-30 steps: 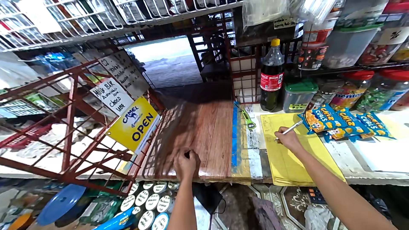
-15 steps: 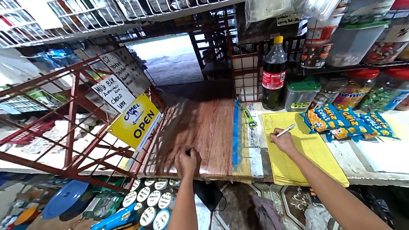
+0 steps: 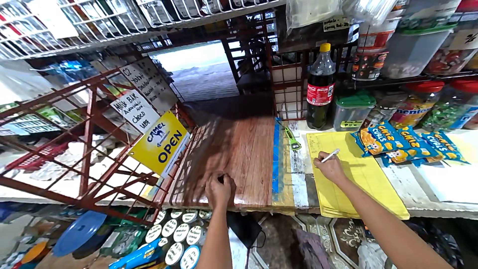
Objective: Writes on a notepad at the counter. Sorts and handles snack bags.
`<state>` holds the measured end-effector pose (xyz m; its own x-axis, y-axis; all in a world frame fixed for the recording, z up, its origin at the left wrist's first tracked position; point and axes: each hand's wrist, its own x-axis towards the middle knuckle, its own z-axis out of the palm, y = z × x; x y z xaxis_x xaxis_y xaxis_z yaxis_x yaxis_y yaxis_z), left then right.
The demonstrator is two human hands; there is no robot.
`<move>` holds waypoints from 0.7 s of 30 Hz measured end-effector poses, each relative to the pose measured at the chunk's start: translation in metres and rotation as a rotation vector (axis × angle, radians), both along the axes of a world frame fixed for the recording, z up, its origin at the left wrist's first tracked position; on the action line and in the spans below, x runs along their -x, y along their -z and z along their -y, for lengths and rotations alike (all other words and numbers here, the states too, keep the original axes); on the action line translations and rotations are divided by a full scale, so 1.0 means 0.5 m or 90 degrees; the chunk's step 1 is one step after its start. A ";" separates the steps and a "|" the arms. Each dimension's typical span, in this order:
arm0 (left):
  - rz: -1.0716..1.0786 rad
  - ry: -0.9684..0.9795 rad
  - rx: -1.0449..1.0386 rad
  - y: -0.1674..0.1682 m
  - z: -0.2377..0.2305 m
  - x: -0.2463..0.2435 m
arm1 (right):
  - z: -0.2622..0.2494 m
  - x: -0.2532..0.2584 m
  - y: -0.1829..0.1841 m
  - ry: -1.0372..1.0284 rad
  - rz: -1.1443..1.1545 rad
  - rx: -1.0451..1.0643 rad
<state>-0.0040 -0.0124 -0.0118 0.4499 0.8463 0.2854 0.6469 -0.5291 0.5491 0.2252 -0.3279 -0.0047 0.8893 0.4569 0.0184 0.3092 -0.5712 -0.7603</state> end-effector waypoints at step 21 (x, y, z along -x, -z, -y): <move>0.013 0.009 -0.012 0.007 -0.005 0.001 | 0.002 0.000 -0.002 0.011 -0.014 -0.014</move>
<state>-0.0043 -0.0100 -0.0154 0.4562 0.8339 0.3106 0.6277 -0.5490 0.5519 0.2250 -0.3287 -0.0035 0.8976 0.4408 0.0083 0.2819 -0.5594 -0.7795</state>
